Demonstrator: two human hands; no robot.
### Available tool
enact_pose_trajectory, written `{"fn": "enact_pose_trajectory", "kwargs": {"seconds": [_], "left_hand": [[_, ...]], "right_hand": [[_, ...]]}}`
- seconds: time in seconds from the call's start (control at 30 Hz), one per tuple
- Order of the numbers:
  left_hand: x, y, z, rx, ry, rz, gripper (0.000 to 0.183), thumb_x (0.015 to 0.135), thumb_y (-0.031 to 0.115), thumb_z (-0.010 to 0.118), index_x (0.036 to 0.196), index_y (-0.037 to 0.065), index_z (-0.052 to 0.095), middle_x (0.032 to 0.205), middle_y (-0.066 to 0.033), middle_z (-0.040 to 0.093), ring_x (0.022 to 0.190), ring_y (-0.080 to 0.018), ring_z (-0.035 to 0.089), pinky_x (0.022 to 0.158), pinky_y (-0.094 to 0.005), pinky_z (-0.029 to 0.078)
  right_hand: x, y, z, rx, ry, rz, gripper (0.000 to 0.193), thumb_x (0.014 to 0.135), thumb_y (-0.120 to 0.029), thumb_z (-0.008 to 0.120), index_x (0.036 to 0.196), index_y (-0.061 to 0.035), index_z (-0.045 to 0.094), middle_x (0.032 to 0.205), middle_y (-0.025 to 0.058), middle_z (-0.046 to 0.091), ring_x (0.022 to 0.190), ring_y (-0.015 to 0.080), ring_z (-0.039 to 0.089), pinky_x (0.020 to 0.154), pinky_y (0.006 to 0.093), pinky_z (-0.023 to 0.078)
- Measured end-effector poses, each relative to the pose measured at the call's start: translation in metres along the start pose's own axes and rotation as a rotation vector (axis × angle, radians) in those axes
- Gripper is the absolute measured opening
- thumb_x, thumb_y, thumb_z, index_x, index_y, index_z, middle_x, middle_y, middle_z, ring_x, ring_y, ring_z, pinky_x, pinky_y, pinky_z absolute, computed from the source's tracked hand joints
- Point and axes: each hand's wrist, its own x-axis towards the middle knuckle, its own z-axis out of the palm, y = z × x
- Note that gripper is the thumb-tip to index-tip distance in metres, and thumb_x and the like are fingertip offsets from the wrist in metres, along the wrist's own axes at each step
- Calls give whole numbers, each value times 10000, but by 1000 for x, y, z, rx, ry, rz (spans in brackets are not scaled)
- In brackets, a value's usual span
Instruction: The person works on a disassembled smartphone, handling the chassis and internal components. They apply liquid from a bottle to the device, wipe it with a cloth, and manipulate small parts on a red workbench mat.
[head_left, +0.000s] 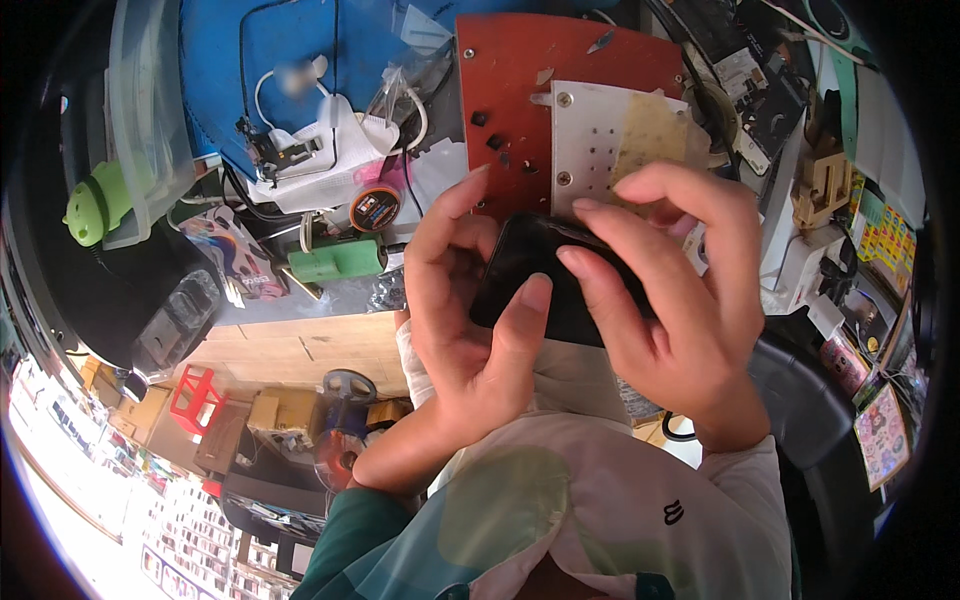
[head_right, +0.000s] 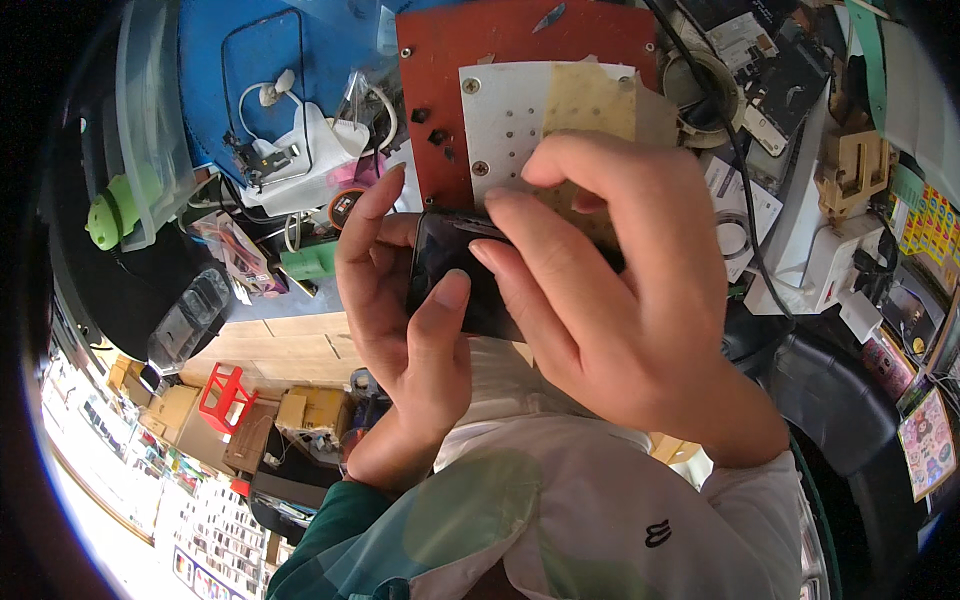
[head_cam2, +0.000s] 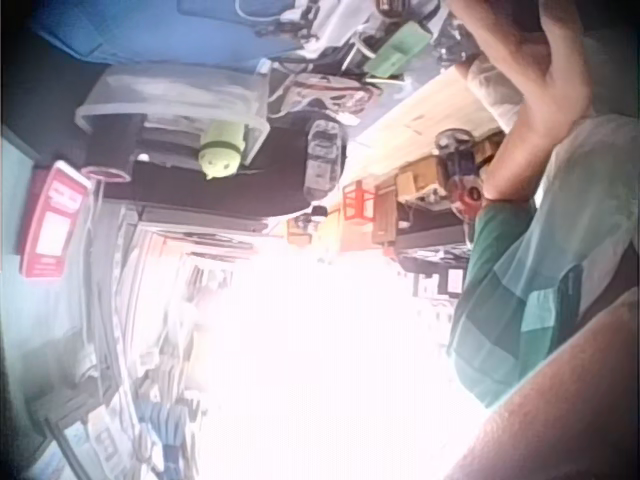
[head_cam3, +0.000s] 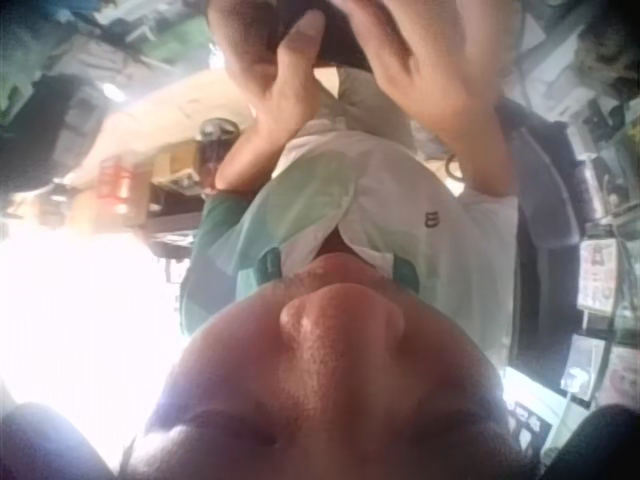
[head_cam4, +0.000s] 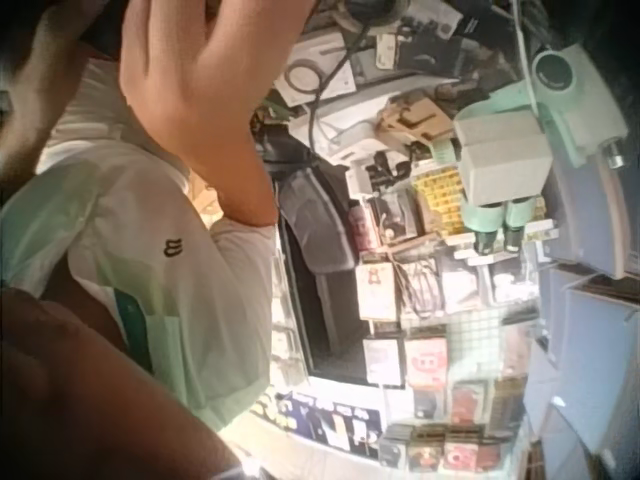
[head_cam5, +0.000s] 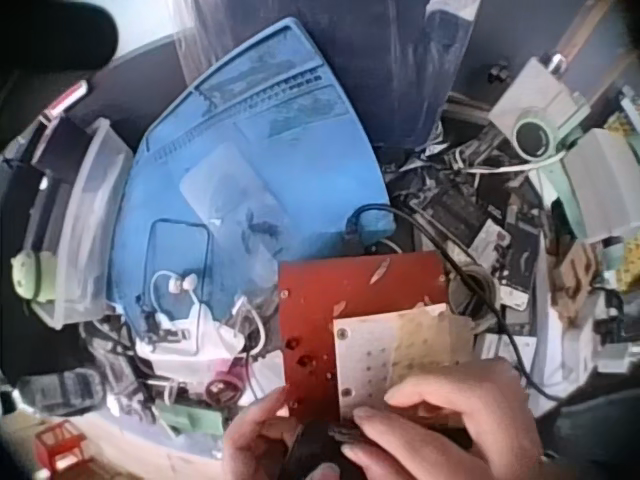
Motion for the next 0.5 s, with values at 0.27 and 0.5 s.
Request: {"fn": "enact_pose_trajectory", "kwargs": {"seconds": [0.27, 0.5], "left_hand": [[5, -10, -12, 182, -120, 111, 591, 984, 15, 563, 1544, -96, 408, 1232, -191, 635, 990, -190, 599, 897, -322, 496], [-1, -9, -12, 204, -133, 114, 596, 972, 21, 536, 1544, -101, 422, 1419, -245, 578, 1108, -264, 621, 981, -378, 497]], "right_hand": [[3, 3, -5, -50, -48, -57, 220, 799, 50, 839, 1002, 3, 769, 1143, 132, 646, 850, 197, 587, 671, 288, 461], [5, 6, -7, 86, -66, 15, 219, 759, 54, 845, 957, 7, 764, 1148, 124, 649, 807, 178, 537, 686, 290, 423]]}}
